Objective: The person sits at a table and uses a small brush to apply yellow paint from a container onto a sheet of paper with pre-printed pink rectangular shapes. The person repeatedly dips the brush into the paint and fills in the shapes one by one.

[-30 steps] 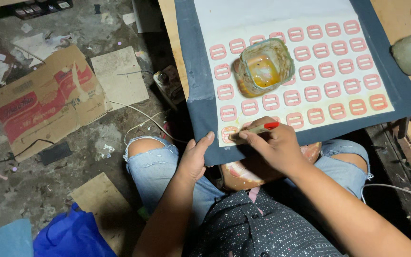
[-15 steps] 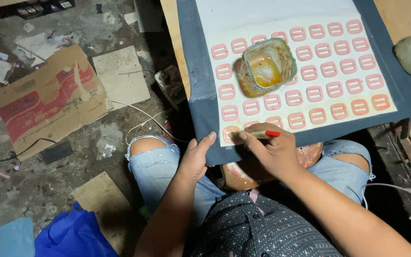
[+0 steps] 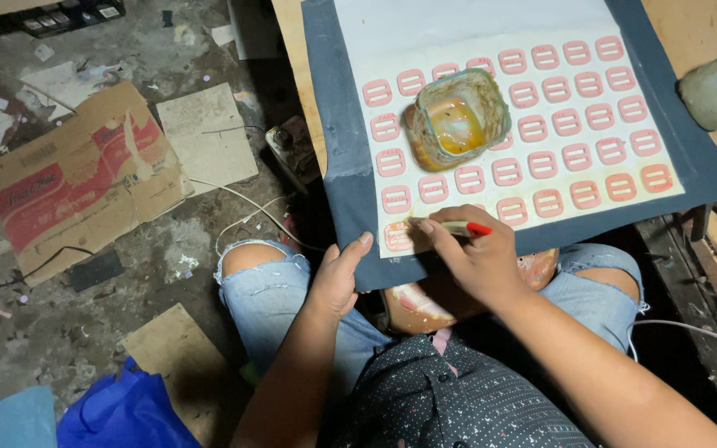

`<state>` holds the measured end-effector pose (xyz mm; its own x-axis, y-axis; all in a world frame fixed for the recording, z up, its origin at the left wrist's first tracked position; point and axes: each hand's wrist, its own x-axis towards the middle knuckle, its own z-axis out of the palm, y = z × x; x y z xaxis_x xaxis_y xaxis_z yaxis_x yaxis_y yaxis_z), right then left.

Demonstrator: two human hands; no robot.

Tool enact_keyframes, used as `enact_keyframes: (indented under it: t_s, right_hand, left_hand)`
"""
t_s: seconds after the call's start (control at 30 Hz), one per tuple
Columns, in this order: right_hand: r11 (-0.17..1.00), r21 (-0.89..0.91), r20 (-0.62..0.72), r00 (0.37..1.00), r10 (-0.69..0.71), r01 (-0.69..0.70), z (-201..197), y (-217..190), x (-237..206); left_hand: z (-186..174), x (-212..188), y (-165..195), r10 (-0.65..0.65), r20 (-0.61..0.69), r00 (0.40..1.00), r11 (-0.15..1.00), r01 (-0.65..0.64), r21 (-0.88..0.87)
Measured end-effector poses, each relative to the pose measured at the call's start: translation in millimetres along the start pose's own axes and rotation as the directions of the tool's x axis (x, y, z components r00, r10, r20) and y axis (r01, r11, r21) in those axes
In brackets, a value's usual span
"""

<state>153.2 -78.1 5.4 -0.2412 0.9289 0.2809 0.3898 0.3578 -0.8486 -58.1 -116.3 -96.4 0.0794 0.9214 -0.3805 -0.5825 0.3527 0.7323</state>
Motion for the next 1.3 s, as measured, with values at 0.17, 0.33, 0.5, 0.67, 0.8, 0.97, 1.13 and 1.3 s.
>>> enact_keyframes:
  t_s: [0.17,0.33,0.5,0.67,0.8,0.97,1.13,1.3]
  right_hand:
    - [0.872,-0.319,0.093,0.928,-0.361,0.372,5.6,-4.8,2.8]
    - [0.920,-0.242,0.149,0.949,-0.279,0.308,15.3,-12.2,0.0]
    - [0.893,0.246,0.088,0.926,0.367,-0.378,21.1,-8.4,16.7]
    - [0.759,0.449,0.049,0.862,0.505,-0.471,-5.4,-4.6,19.0]
    - [0.968,0.074,0.082,0.969,0.235,-0.241,2.5,-5.8,8.6]
    - [0.739,0.467,0.223,0.874,0.432,-0.485,12.3,-2.6,15.3]
    - [0.688,0.545,0.077,0.846,0.527,-0.479,-19.8,-3.3,22.7]
    - [0.894,0.222,0.186,0.917,0.353,-0.389,-10.9,-9.3,14.6]
  left_hand:
    - [3.9,-1.5,6.4,-0.040,-0.006,0.999,0.999,0.039,-0.031]
    - [5.9,-3.3,7.4,-0.026,0.001,1.000,0.999,0.026,-0.021]
    - [3.1,-1.4,3.6,-0.010,-0.018,1.000,1.000,0.011,0.013]
    - [-3.8,0.3,-4.3,-0.015,-0.027,1.000,1.000,0.015,0.000]
    - [-3.2,0.4,-5.1,0.017,-0.025,1.000,1.000,-0.016,0.022]
    - [12.0,-10.2,7.4,0.114,-0.114,0.987,0.989,-0.103,0.101]
    - [22.3,-28.7,31.8,0.346,-0.059,0.936,0.813,-0.268,0.517]
    - [19.9,-15.6,47.8,0.406,-0.009,0.914,0.790,-0.346,0.506]
